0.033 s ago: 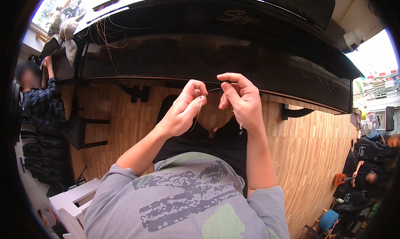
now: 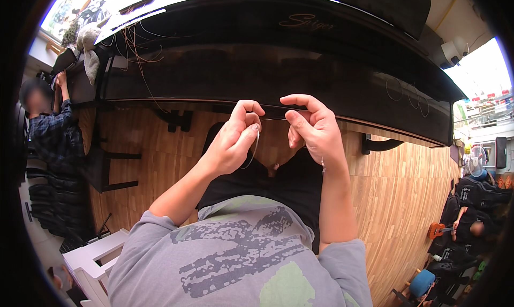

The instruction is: The person holds a thin metal wire and repeatedly bends it into a circular loop, then straightens it and repeats the process. The hands manipulate the wire by hand without using tools, forming and releasing loops in a continuous cycle.

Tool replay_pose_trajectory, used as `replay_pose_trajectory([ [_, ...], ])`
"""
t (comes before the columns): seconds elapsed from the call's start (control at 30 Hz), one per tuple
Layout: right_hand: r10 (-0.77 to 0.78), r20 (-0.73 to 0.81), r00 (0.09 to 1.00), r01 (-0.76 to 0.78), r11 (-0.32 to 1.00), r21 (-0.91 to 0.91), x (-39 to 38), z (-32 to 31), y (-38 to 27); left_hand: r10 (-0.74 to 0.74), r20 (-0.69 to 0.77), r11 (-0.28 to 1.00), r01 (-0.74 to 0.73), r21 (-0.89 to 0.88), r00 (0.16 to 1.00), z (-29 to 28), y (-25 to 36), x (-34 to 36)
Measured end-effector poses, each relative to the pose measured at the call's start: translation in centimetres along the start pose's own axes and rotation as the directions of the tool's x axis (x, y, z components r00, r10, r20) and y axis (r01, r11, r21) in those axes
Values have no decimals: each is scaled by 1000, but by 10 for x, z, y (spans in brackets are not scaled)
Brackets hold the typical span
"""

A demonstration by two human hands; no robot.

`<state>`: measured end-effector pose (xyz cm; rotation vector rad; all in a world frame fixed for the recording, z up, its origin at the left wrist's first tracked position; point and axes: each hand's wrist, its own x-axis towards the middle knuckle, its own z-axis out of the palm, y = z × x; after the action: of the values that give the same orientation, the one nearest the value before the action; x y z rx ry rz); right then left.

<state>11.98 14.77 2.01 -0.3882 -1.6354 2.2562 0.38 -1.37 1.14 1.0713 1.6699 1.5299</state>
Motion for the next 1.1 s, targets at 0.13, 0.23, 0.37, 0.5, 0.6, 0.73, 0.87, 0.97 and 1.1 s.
replay_pose_trajectory([
  [0.13,123,61,991,-118,990,-73,-3,-5,-10,49,12,950,-50,308,999,-7,8,3],
  [0.23,136,47,990,-131,986,-100,-3,-2,-10,115,3,931,-108,349,993,-6,5,3],
  [0.37,49,-71,996,-64,971,-232,-8,7,-6,110,-26,960,-100,262,994,-6,-3,5],
  [0.5,-236,-147,961,112,813,-572,-16,23,-1,-79,28,987,82,-135,996,-7,-7,6],
  [0.6,-567,-16,824,315,480,-819,-15,32,9,-142,82,852,164,-498,987,-5,-11,8],
  [0.73,-669,171,723,370,166,-914,-13,35,12,-208,94,713,217,-666,974,-2,-3,9],
  [0.87,-661,221,717,378,101,-920,-13,36,11,-155,108,680,186,-710,982,0,-13,11],
  [0.97,-633,146,760,390,266,-882,-14,40,13,-145,60,746,149,-649,988,4,-14,11],
  [1.1,-304,-84,949,202,791,-578,-24,46,7,-118,-11,818,90,-568,993,3,-15,12],
])
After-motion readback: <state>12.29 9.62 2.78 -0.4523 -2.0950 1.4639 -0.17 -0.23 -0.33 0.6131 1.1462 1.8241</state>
